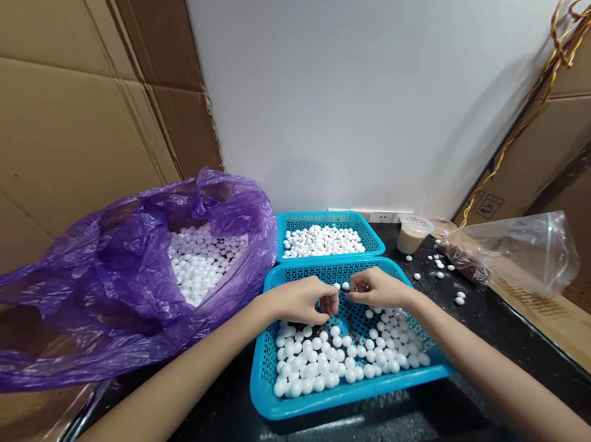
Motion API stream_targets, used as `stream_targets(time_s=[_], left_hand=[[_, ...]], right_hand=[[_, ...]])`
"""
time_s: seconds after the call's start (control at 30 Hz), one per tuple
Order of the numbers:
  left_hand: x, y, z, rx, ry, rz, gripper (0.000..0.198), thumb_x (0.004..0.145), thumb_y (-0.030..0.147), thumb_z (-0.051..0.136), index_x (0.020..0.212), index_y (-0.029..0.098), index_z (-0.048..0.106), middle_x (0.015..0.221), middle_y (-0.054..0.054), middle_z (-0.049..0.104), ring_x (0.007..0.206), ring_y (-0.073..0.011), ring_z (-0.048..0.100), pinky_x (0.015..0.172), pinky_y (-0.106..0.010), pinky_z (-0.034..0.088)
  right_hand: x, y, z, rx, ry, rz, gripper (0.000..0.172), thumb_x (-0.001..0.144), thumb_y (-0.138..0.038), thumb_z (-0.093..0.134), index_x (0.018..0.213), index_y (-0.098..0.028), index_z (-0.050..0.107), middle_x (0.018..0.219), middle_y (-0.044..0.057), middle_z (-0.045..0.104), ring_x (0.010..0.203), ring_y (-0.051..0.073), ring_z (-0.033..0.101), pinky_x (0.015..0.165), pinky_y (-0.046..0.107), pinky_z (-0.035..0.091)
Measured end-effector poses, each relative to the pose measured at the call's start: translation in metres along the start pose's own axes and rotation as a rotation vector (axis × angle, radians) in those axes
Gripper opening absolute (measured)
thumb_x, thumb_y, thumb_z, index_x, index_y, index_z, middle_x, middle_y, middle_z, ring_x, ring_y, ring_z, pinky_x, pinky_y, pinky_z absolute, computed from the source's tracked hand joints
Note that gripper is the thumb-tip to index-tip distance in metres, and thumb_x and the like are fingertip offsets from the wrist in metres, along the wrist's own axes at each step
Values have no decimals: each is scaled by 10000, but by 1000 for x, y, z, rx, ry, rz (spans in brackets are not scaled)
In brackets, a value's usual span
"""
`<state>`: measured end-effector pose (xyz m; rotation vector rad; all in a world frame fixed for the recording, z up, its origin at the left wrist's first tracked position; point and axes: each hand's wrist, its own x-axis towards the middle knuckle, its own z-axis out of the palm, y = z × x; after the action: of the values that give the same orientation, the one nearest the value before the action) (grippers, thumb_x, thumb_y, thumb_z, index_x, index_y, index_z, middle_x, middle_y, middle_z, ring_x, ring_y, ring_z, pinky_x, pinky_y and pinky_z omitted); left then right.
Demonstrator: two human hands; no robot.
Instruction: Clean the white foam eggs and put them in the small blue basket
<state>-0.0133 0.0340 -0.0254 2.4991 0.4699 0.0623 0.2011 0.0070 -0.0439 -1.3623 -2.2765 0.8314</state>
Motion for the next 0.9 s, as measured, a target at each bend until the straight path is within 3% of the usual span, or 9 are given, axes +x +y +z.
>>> stream_targets(time_s=[0.23, 0.4, 0.67, 0.9], left_hand=[[1, -1, -1, -62, 17, 44, 153, 704, 66, 616, 828, 152, 596, 775, 7, 640, 696, -105, 589, 644, -187, 441], [1, -1, -1, -30, 6, 30, 88, 708, 122, 665, 768, 152, 608, 736, 18, 632, 679, -104, 579, 632, -186, 418], [1, 0, -2, -47, -14, 23, 87, 720, 229, 709, 716, 161, 656, 673, 21, 651, 625, -98, 588, 586, -181, 400], [1, 0, -2, -91, 13, 6, 41, 730, 185, 697, 743, 156, 671, 698, 9, 676, 637, -99, 611, 605, -174, 429]], right_hand=[[-3, -5, 2, 123, -97, 108, 168, 767, -298, 521, 642, -189, 500, 553, -10, 613, 373, 121, 538, 357, 220, 394], [-4, -6, 3, 245, -123, 124, 192, 770, -340, 546, 664, -187, 499, 667, 12, 661, 398, 116, 568, 370, 215, 418], [-1, 1, 4, 239, -122, 111, 168, 750, -290, 559, 626, -189, 510, 604, -1, 649, 492, 125, 583, 463, 217, 429], [-2, 0, 1, 274, -143, 20, 108, 753, -240, 548, 668, -178, 572, 683, 13, 658, 631, 155, 617, 592, 252, 467]])
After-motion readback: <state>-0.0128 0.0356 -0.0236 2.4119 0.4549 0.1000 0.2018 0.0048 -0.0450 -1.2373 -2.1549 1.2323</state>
